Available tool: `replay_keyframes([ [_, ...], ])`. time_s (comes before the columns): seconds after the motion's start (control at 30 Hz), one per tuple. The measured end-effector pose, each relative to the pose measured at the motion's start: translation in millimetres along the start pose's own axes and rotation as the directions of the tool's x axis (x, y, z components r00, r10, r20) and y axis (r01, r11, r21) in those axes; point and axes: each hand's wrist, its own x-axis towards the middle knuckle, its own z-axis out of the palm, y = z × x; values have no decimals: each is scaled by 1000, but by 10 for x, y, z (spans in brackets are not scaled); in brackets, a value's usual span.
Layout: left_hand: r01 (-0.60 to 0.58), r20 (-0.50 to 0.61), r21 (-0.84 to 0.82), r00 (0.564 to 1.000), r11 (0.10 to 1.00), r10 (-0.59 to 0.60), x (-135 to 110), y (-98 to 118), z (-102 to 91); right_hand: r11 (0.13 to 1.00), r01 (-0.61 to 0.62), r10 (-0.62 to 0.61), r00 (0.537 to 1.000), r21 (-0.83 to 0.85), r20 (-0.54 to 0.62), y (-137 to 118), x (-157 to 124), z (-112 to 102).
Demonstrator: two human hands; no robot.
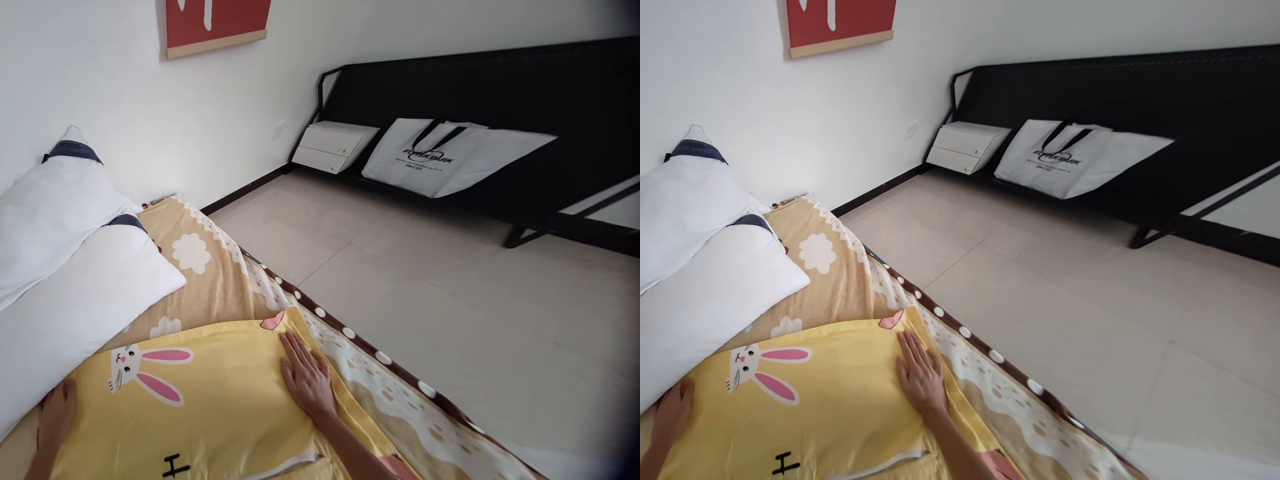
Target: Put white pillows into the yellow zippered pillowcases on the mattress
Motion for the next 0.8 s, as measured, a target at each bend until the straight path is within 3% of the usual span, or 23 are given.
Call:
replay_keyframes([
  [0.07, 62, -68, -60, 996, 996, -66, -426, 103, 107, 1000, -11, 11, 1000, 2, 16, 0, -2, 3],
  [0.17, -114, -78, -129, 991, 985, 105, -1052, 260, 259, 1000, -11, 11, 1000, 0, 17, -2, -29, 13],
  [0.23, -211, -26, -112, 978, 971, 209, -1278, 314, 291, 1000, 2, -2, 1000, -10, 3, -6, -52, 19],
  [0.3, -210, 8, -73, 978, 975, 211, -1312, 329, 279, 999, 19, -20, 1000, -26, -14, -5, -60, 22],
  [0.4, -171, 18, -24, 985, 985, 171, -1161, 335, 238, 998, 48, -49, 999, -51, -17, 26, -17, 31],
  [0.6, -178, 18, -6, 984, 984, 178, -981, 390, 210, 992, 91, -84, 993, -92, 80, 141, 94, 82],
  [0.73, -184, -12, -42, 983, 982, 184, -998, 389, 242, 996, 28, -18, 992, -79, 128, 100, 147, 61],
  [0.8, -191, -30, -69, 981, 979, 190, -1002, 382, 266, 994, -69, 79, 988, -79, 133, 21, 296, 40],
])
